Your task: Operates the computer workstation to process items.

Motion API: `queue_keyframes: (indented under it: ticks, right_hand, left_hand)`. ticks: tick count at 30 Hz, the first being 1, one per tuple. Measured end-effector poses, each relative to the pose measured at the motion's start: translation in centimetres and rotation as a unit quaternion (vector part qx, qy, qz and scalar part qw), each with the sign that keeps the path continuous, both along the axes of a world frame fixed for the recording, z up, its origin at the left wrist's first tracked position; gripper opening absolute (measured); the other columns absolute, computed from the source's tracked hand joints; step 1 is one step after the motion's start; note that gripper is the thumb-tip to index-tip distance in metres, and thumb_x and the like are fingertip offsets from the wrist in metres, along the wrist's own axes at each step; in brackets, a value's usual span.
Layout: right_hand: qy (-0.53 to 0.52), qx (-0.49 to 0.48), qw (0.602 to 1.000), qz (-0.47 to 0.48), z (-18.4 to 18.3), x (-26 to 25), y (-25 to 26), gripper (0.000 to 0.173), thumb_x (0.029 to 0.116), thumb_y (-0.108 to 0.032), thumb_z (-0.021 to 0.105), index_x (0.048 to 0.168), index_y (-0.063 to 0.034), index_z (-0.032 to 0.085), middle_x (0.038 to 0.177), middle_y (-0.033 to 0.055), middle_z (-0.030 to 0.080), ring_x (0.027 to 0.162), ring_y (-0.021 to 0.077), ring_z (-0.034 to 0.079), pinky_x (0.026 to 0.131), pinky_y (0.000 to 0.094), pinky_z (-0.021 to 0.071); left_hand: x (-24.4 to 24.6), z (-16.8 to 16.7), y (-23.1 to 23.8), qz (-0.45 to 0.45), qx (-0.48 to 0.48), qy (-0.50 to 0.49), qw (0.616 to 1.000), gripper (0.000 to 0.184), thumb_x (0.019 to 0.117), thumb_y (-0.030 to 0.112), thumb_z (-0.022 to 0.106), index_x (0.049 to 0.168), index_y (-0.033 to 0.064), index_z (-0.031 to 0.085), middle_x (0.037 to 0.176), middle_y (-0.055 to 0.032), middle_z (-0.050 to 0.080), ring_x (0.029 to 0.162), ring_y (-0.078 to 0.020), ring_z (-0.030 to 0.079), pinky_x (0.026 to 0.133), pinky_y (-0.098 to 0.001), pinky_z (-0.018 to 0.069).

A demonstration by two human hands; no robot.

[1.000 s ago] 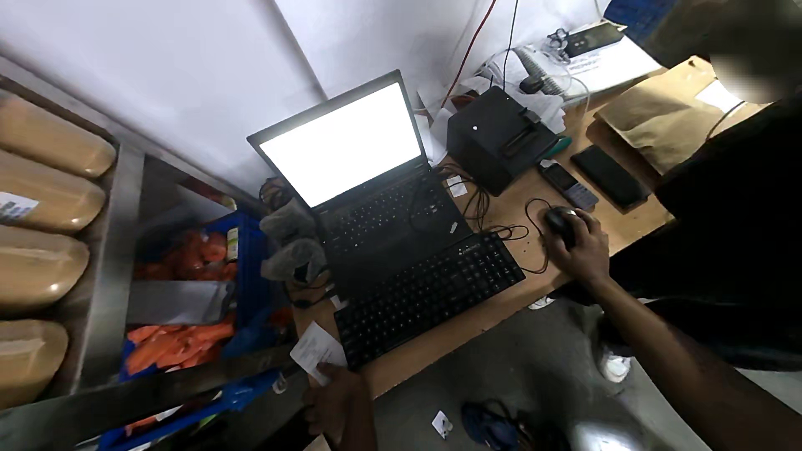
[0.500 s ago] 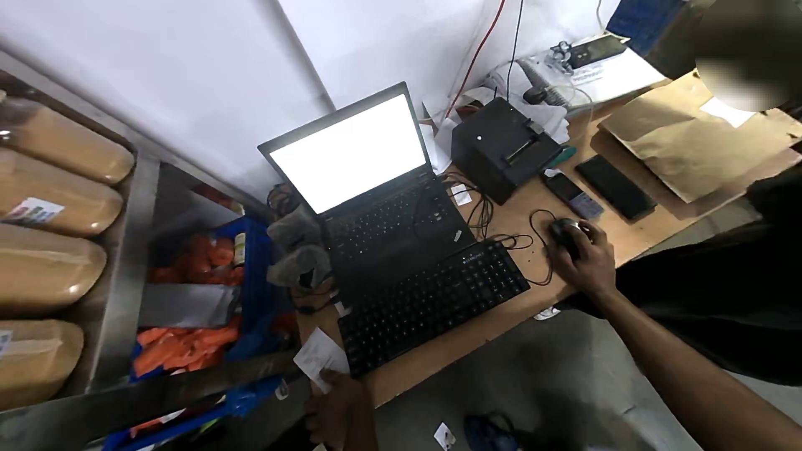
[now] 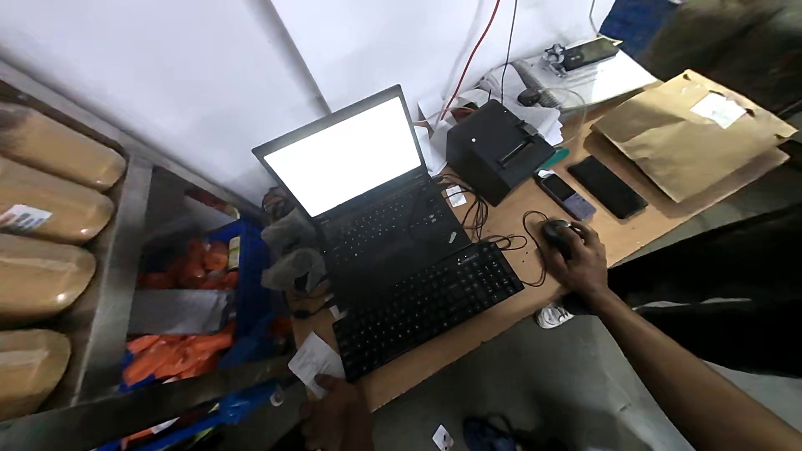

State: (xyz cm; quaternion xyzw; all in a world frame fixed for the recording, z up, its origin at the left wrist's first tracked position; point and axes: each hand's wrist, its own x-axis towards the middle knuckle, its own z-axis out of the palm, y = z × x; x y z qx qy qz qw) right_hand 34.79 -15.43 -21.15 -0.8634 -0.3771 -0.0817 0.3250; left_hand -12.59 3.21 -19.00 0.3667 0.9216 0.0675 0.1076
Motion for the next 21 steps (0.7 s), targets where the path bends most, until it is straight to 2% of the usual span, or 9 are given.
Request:
queue_keyframes:
  ticks: [10, 14, 21]
  right_hand:
    - [-0.008, 0.003, 1.000, -0.027, 0.33, -0.29, 0.32, 0.041, 0.0924, -0.027, 0.059, 0.128, -0.0084, 0.067, 0.144, 0.0263, 0.053, 0.127, 0.0484, 0.055, 0.098, 0.0678, 0.0453]
    - [-0.010, 0.002, 1.000, -0.027, 0.38, -0.21, 0.36, 0.040, 0.0950, -0.028, 0.059, 0.129, -0.0084, 0.067, 0.144, 0.0267, 0.053, 0.127, 0.0490, 0.055, 0.096, 0.0682, 0.0459]
    - [-0.015, -0.003, 0.999, -0.031, -0.06, -0.07, 0.34, 0.042, 0.0946, -0.026, 0.057, 0.132, -0.0108, 0.066, 0.144, 0.0268, 0.052, 0.129, 0.0483, 0.053, 0.098, 0.0674, 0.0445]
  left_hand:
    - [-0.04, -0.03, -0.15, 0.009, 0.023, -0.006, 1.000, 0.078, 0.1062, 0.061, 0.029, 0.150, -0.0015, 0.047, 0.147, -0.0281, 0.053, 0.137, -0.0444, 0.051, 0.110, -0.0617, 0.0419]
    - [-0.10, 0.08, -0.09, 0.000, 0.001, -0.002, 1.000, 0.078, 0.1069, 0.060, 0.025, 0.152, -0.0006, 0.044, 0.149, -0.0279, 0.051, 0.138, -0.0442, 0.050, 0.111, -0.0613, 0.0407]
    - [-0.47, -0.52, -0.16, 0.006, 0.020, 0.003, 1.000, 0.079, 0.1061, 0.061, 0.027, 0.149, -0.0020, 0.048, 0.144, -0.0290, 0.055, 0.135, -0.0456, 0.052, 0.108, -0.0627, 0.0429]
